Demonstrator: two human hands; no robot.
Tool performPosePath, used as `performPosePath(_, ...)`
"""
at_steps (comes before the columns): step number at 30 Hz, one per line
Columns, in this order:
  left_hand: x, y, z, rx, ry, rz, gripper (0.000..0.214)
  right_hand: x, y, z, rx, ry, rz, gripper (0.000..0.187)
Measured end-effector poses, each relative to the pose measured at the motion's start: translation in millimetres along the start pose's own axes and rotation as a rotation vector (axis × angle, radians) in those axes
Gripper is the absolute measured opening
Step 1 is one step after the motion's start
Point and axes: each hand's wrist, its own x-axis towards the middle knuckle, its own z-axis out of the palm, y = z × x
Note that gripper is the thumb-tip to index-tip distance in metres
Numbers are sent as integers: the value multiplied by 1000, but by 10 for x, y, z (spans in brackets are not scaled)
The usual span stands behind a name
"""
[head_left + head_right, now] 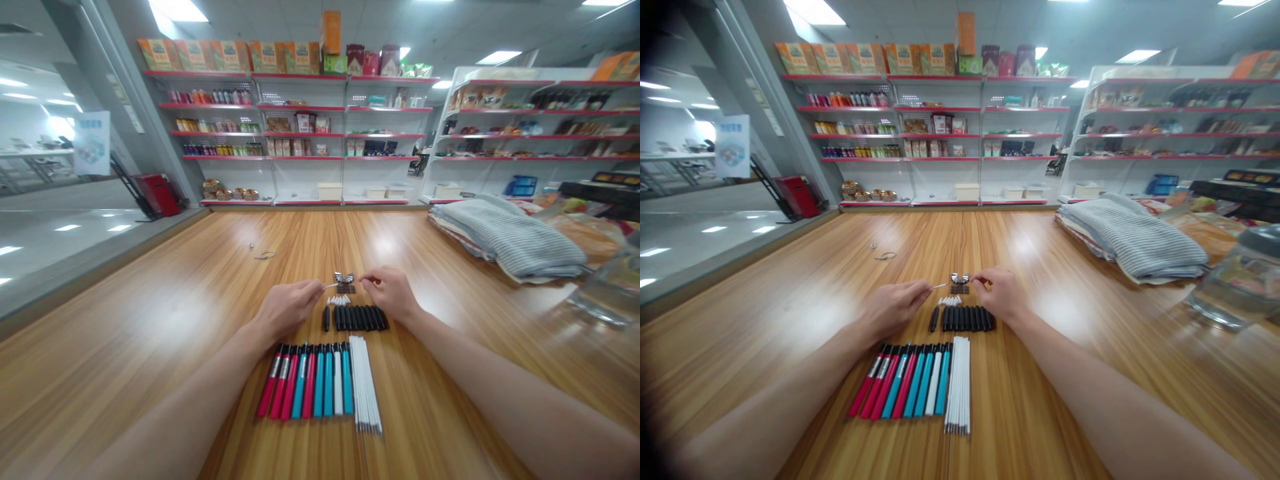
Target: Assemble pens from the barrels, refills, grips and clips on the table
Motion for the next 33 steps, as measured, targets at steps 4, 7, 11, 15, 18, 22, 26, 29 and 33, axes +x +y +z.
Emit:
performPosePath(4, 5, -11, 18, -7, -18, -38, 29, 9, 152, 64, 103, -118, 168, 17)
performPosePath(7, 5, -17, 30, -2, -28, -43, 31, 14, 173, 88, 162, -184, 180, 17)
performPosePath(11, 4, -19, 39, 0, -34, -55, 31, 36, 180, 100, 185, -227, 198, 18)
performPosePath(15, 5, -9, 47, -2, -43, -56, 32, 66, 175, 117, 126, -230, 247, 24)
performPosePath(18, 3, -7, 53, -8, -49, -52, 32, 80, 159, 125, 84, -228, 266, 26)
performPosePath(22, -2, -21, 55, -12, -57, -47, 31, 84, 160, 111, 86, -265, 259, 23)
performPosePath(26, -4, -28, 49, -17, -65, -49, 31, 73, 172, 87, 58, -268, 236, 19)
performPosePath(29, -4, -21, 39, -29, -74, -42, 31, 57, 132, 69, 27, -205, 159, 14)
performPosePath(33, -5, -9, 34, -25, -68, -15, 31, 44, -8, 36, -19, -47, -147, 7)
